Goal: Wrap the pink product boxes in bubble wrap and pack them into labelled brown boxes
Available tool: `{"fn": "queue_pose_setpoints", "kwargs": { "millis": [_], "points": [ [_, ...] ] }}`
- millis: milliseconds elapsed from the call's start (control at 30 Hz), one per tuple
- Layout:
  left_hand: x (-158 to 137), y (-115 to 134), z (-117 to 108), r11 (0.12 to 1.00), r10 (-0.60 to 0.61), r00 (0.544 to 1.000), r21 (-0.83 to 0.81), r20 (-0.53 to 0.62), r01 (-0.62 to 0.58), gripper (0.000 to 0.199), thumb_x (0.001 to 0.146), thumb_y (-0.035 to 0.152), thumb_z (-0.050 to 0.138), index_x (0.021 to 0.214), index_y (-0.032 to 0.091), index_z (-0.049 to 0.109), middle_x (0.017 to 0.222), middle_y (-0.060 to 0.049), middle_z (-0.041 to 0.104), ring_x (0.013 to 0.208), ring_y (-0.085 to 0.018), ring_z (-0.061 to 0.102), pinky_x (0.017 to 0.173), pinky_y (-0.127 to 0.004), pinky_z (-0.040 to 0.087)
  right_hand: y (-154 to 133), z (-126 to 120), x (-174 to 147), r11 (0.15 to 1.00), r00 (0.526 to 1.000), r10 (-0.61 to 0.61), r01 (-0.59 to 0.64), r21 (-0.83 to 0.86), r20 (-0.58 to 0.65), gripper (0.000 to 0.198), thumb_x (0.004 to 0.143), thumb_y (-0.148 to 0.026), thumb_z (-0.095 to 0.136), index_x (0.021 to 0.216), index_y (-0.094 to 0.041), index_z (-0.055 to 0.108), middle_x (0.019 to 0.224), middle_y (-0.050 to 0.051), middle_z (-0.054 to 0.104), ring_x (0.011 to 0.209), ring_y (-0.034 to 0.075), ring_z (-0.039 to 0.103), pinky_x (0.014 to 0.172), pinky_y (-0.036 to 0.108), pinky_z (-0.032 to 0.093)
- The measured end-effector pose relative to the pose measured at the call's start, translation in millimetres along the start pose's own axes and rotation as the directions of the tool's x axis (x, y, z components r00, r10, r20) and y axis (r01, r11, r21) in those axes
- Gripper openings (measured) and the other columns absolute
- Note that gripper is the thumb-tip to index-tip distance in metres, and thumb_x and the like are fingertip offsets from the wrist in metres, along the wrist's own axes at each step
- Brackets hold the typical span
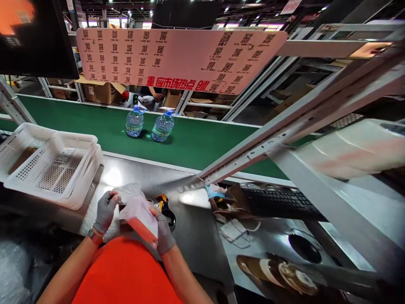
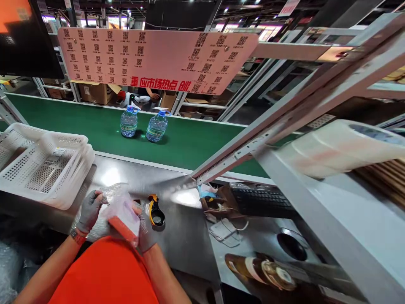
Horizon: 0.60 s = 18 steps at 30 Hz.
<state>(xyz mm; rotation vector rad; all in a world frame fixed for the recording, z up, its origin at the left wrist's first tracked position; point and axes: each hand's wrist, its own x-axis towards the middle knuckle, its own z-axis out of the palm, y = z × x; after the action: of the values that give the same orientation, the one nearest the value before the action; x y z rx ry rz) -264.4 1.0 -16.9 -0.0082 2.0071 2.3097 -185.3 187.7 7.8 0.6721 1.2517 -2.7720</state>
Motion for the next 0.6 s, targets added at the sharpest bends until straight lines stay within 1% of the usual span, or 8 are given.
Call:
{"fn": "queue_pose_setpoints", "kwargs": {
  "millis": [67,133,167,233,333,400,500,600],
  "points": [
    [-6.4,-7.4,1.8,0.993,0.038,0.999,0.110,0.031,-0.041,0.034,0.085,0.053,0.079,0.084,0.020,0.071,0.076,-0.002,0.072,0.074,-0.018,0.068,0.072,-0.029,0.056,-0.7,-1.5,2.4,0.997,0.998,0.035,-0.031,0.076,-0.049,0.035,0.063,-0.048,0.097,0.080,-0.022,0.081,0.087,0.007,0.084,0.082,0.028,0.076,0.077,0.038,0.066],
    [-16.6,-13.5,5.4,0.986,0.039,0.995,0.156,0.091,-0.053,0.032,0.087,0.052,0.075,0.079,0.021,0.070,0.075,-0.002,0.071,0.073,-0.018,0.067,0.071,-0.029,0.055,0.6,-4.5,5.2,0.994,0.996,0.032,-0.022,0.110,-0.089,0.035,0.060,-0.046,0.098,0.079,-0.023,0.080,0.085,0.005,0.084,0.080,0.026,0.076,0.076,0.036,0.067],
    [-21.9,-15.5,7.3,0.985,0.038,0.992,0.165,0.117,-0.057,0.032,0.089,0.052,0.072,0.079,0.021,0.069,0.074,-0.002,0.071,0.072,-0.018,0.066,0.070,-0.029,0.054,1.9,-5.9,6.0,0.993,0.994,0.041,-0.029,0.115,-0.101,0.034,0.060,-0.046,0.098,0.079,-0.023,0.080,0.084,0.005,0.084,0.079,0.026,0.077,0.077,0.036,0.068],
    [-30.8,-16.9,10.3,0.978,0.055,0.987,0.190,0.151,-0.083,0.032,0.093,0.050,0.066,0.078,0.022,0.067,0.072,-0.001,0.069,0.070,-0.018,0.064,0.069,-0.028,0.053,5.3,-7.1,5.7,0.991,0.993,0.071,-0.059,0.124,-0.095,0.035,0.065,-0.051,0.095,0.083,-0.023,0.082,0.090,0.007,0.085,0.084,0.029,0.079,0.083,0.040,0.069],
    [-35.9,-14.8,10.9,0.940,0.154,0.976,0.282,0.155,-0.193,0.025,0.095,0.043,0.060,0.083,0.022,0.067,0.078,-0.003,0.071,0.074,-0.019,0.065,0.072,-0.030,0.053,10.9,-5.9,2.7,0.990,0.993,0.085,-0.075,0.118,-0.084,0.042,0.067,-0.056,0.092,0.090,-0.021,0.084,0.102,0.012,0.087,0.099,0.038,0.081,0.093,0.049,0.069],
    [-35.3,-13.0,9.9,0.892,0.239,0.960,0.356,0.148,-0.277,0.019,0.095,0.037,0.058,0.088,0.023,0.068,0.083,-0.004,0.073,0.077,-0.020,0.066,0.074,-0.030,0.053,14.3,-5.0,1.4,0.993,0.993,0.059,-0.049,0.104,-0.105,0.045,0.066,-0.056,0.091,0.092,-0.020,0.083,0.106,0.014,0.086,0.102,0.041,0.081,0.094,0.052,0.069],
    [-33.6,-10.8,9.4,0.810,0.374,0.911,0.417,0.174,-0.412,0.015,0.098,0.028,0.056,0.090,0.023,0.067,0.083,-0.003,0.071,0.077,-0.019,0.066,0.073,-0.029,0.053,18.2,-5.3,1.4,0.996,0.990,0.001,0.011,0.085,-0.140,0.043,0.069,-0.054,0.089,0.095,-0.020,0.082,0.104,0.014,0.086,0.099,0.039,0.080,0.090,0.052,0.068],
    [-31.8,-7.2,11.2,0.714,0.510,0.828,0.423,0.233,-0.559,0.017,0.102,0.020,0.054,0.090,0.023,0.066,0.083,-0.002,0.069,0.077,-0.017,0.065,0.073,-0.028,0.052,19.4,-6.0,2.2,0.999,0.995,0.004,0.000,0.044,-0.102,0.044,0.075,-0.057,0.084,0.094,-0.017,0.082,0.098,0.016,0.084,0.093,0.040,0.079,0.085,0.052,0.068]
  ]
}}
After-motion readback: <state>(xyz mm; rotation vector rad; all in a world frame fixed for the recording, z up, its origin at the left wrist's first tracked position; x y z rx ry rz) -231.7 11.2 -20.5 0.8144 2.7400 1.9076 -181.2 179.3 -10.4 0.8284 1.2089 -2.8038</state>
